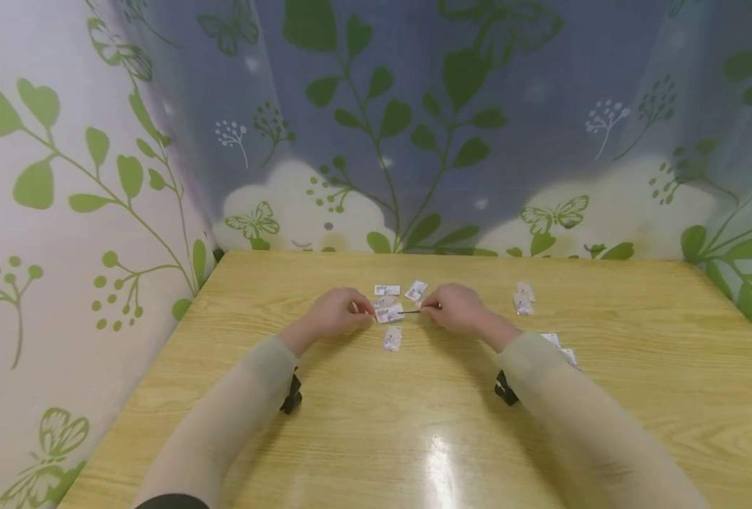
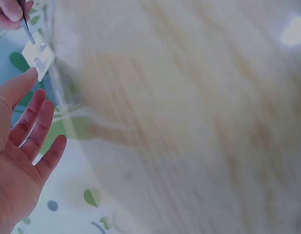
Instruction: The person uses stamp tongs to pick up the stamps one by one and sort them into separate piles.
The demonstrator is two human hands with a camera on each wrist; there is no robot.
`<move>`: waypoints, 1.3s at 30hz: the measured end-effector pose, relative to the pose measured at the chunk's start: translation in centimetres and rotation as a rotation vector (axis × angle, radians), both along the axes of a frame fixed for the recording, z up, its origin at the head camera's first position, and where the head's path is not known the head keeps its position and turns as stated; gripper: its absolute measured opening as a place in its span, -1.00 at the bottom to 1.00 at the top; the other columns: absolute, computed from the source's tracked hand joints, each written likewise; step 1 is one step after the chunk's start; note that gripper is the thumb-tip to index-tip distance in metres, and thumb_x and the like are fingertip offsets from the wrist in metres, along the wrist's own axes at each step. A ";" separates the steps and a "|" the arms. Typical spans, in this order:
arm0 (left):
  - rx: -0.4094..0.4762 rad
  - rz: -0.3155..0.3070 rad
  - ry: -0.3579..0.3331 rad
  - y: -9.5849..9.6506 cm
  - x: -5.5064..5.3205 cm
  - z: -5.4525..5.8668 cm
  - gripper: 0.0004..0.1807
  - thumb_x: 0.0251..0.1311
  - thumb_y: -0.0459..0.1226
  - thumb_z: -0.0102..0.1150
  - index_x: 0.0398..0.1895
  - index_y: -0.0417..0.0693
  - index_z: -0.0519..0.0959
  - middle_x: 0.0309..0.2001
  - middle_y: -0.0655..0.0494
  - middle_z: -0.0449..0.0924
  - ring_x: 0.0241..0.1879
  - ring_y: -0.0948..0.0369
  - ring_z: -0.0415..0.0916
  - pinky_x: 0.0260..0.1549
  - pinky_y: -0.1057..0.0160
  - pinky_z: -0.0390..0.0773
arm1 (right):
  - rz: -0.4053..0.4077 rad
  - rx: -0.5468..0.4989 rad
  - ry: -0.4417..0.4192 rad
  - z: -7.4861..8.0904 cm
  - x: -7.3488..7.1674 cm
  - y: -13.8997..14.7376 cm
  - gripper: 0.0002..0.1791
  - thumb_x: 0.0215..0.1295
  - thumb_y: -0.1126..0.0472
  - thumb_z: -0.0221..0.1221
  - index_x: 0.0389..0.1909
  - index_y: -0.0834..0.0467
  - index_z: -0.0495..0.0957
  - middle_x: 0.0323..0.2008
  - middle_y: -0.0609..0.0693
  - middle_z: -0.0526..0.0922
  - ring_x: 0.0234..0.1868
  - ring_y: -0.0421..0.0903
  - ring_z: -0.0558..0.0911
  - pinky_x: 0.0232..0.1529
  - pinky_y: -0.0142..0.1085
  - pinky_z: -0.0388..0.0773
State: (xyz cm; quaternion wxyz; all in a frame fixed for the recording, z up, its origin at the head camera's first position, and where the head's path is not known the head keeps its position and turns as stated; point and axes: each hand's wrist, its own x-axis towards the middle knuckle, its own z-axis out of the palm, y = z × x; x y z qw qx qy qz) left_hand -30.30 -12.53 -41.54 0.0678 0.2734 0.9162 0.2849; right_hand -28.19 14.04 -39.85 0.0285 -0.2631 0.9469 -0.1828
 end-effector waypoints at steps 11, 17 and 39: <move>0.090 -0.120 0.109 0.9 2.1 2.1 -0.89 0.22 -0.25 0.30 -0.23 -0.06 0.70 -0.35 0.23 0.58 -0.41 0.30 0.49 -0.42 0.31 0.49 | 0.010 -0.121 -0.031 2.5 3.3 5.3 -0.78 0.42 0.20 0.12 -0.16 0.22 0.69 -0.45 -0.03 0.65 -0.57 -0.23 0.45 -0.47 -0.25 0.41; 0.057 -0.268 0.115 3.3 5.0 2.5 -0.87 0.26 -0.23 0.26 -0.20 -0.03 0.71 -0.27 0.29 0.59 -0.35 0.35 0.50 -0.35 0.32 0.48 | 0.065 -0.137 -0.063 3.1 6.2 8.0 -0.81 0.40 0.21 0.14 -0.24 0.18 0.71 -0.48 -0.08 0.64 -0.70 -0.26 0.25 -0.58 -0.32 0.28; -0.109 -0.492 0.028 8.7 6.4 0.2 -0.88 0.24 -0.24 0.26 -0.18 0.10 0.69 -0.22 0.37 0.59 -0.23 0.44 0.49 -0.18 0.46 0.45 | 0.277 -0.076 -0.140 -0.4 7.5 9.3 -0.86 0.32 0.23 0.22 -0.41 0.03 0.70 -0.53 -0.29 0.57 -0.55 -0.38 0.38 -0.46 -0.40 0.40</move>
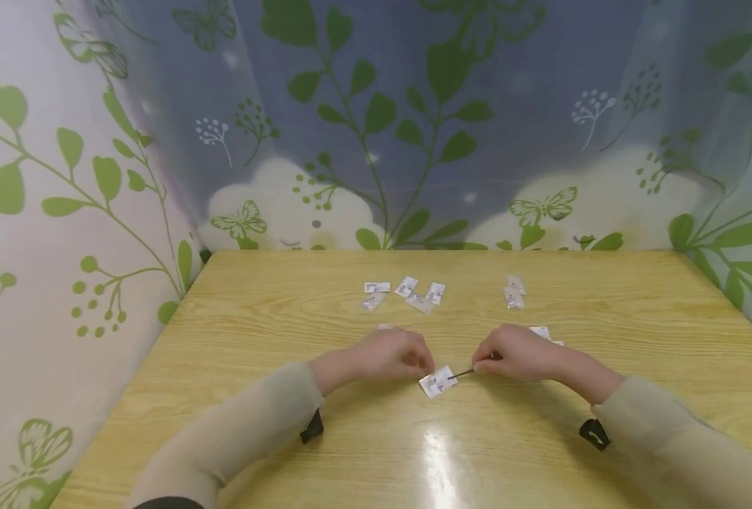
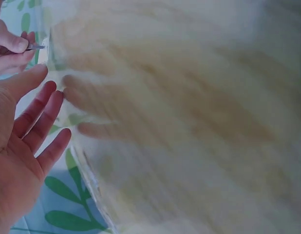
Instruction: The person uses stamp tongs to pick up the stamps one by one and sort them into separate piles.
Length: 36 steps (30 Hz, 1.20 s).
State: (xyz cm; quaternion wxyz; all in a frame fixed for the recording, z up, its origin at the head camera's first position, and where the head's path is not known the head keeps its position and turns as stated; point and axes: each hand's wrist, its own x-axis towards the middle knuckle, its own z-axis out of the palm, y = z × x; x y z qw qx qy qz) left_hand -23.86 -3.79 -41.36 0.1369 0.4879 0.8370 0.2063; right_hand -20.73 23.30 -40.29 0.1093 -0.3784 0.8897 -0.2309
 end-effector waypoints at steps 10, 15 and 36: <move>-0.043 -0.036 0.053 0.5 0.0 -0.1 -0.90 0.20 -0.21 0.31 -0.23 0.12 0.71 -0.27 0.38 0.53 -0.29 0.44 0.44 -0.26 0.48 0.42 | -0.019 0.042 0.026 0.4 0.0 -0.7 -0.88 0.30 0.25 0.22 -0.38 0.05 0.72 -0.51 -0.28 0.60 -0.54 -0.37 0.41 -0.46 -0.38 0.42; -0.061 -0.015 0.056 0.6 0.1 0.1 -0.90 0.16 -0.17 0.35 -0.25 0.15 0.70 -0.28 0.40 0.52 -0.29 0.43 0.44 -0.27 0.46 0.42 | -0.041 0.043 0.057 0.3 0.0 -0.8 -0.88 0.31 0.23 0.23 -0.39 0.04 0.72 -0.51 -0.27 0.59 -0.55 -0.37 0.40 -0.47 -0.38 0.40; -0.070 0.087 0.092 1.0 0.9 -0.5 -0.91 0.09 -0.10 0.39 -0.37 0.18 0.69 -0.37 0.42 0.46 -0.38 0.42 0.40 -0.37 0.45 0.40 | -0.108 0.017 0.167 -0.9 3.0 -1.0 -0.92 0.29 0.20 0.25 -0.31 0.04 0.72 -0.36 -0.19 0.70 -0.35 -0.27 0.63 -0.36 -0.28 0.57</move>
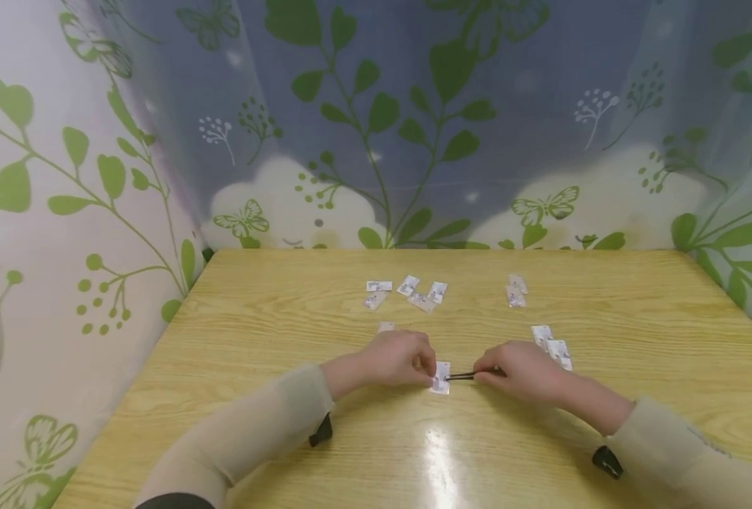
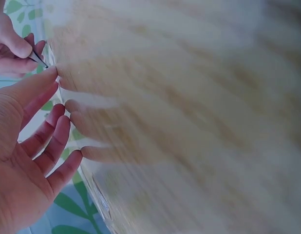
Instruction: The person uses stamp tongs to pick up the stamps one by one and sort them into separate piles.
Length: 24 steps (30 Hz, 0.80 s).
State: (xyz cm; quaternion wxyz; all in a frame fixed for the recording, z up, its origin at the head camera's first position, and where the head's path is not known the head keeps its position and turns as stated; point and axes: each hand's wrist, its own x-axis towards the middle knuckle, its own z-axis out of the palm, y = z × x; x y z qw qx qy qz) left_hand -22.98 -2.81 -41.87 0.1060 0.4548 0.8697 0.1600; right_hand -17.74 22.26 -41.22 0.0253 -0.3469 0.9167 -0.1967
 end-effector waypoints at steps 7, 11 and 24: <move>-0.002 0.007 -0.017 -0.1 0.1 0.3 -0.90 0.10 -0.09 0.39 -0.38 0.19 0.67 -0.37 0.42 0.46 -0.38 0.42 0.40 -0.37 0.44 0.40 | 0.025 0.007 0.067 0.0 -0.1 -0.3 -0.93 0.27 0.24 0.26 -0.33 0.06 0.72 -0.38 -0.18 0.71 -0.35 -0.24 0.65 -0.37 -0.28 0.58; -0.016 0.010 0.001 0.1 0.2 0.3 -0.89 0.08 -0.08 0.40 -0.41 0.19 0.66 -0.39 0.41 0.45 -0.40 0.41 0.39 -0.38 0.43 0.38 | 0.023 0.008 0.070 0.0 -0.3 -0.3 -0.92 0.27 0.24 0.26 -0.35 0.04 0.72 -0.39 -0.19 0.70 -0.37 -0.27 0.64 -0.39 -0.30 0.56; 0.112 -0.029 -0.130 -1.8 -0.9 0.3 -0.93 0.18 -0.19 0.34 -0.29 0.08 0.69 -0.31 0.37 0.54 -0.31 0.42 0.48 -0.26 0.45 0.47 | 0.004 -0.015 0.048 1.8 -0.1 1.1 -0.87 0.31 0.26 0.22 -0.41 0.03 0.68 -0.49 -0.27 0.60 -0.51 -0.37 0.47 -0.48 -0.35 0.43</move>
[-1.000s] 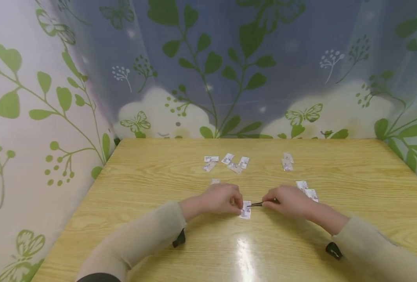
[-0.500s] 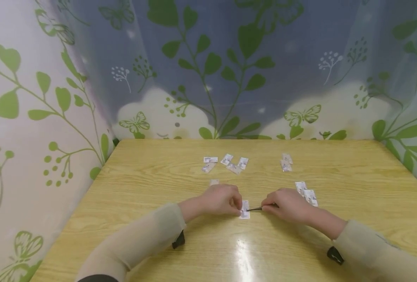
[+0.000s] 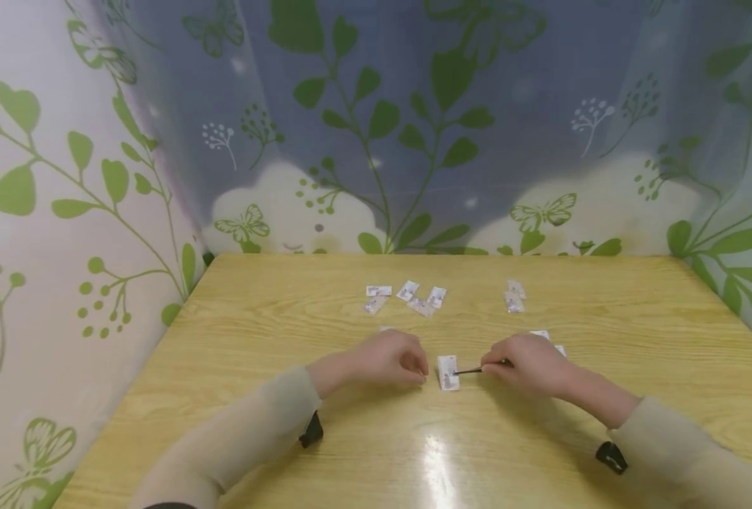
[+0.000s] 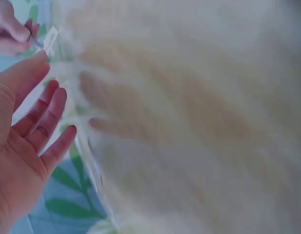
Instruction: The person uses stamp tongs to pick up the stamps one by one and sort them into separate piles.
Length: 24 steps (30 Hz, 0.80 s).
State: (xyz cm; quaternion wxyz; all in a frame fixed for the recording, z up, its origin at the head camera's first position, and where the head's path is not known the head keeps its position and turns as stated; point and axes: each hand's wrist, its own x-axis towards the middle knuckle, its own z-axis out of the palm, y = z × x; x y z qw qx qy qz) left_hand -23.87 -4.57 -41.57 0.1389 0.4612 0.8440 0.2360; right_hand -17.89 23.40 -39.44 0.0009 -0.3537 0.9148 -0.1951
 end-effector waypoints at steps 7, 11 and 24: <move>0.056 0.105 0.066 -3.4 -2.0 1.2 -0.89 0.20 -0.24 0.31 -0.22 0.03 0.71 -0.22 0.30 0.60 -0.31 0.35 0.51 -0.26 0.31 0.49 | -0.052 -0.029 -0.024 1.9 -0.1 3.6 -0.88 0.34 0.27 0.19 -0.29 0.14 0.71 -0.51 -0.26 0.60 -0.53 -0.37 0.50 -0.52 -0.35 0.44; 0.072 0.190 0.072 -5.4 -3.3 1.5 -0.88 0.17 -0.28 0.33 -0.23 -0.02 0.71 -0.22 0.23 0.62 -0.32 0.29 0.52 -0.26 0.24 0.50 | -0.100 -0.019 -0.022 3.0 0.1 5.6 -0.87 0.33 0.28 0.20 -0.25 0.19 0.71 -0.48 -0.25 0.62 -0.52 -0.33 0.53 -0.50 -0.33 0.46; 0.020 0.258 -0.021 -6.4 -4.7 -0.4 -0.85 0.13 -0.19 0.38 -0.23 0.05 0.69 -0.28 0.28 0.62 -0.27 0.31 0.54 -0.17 0.26 0.52 | -0.172 0.016 -0.104 3.3 0.9 11.3 -0.86 0.32 0.31 0.20 -0.26 0.27 0.70 -0.47 -0.23 0.62 -0.52 -0.28 0.55 -0.53 -0.34 0.48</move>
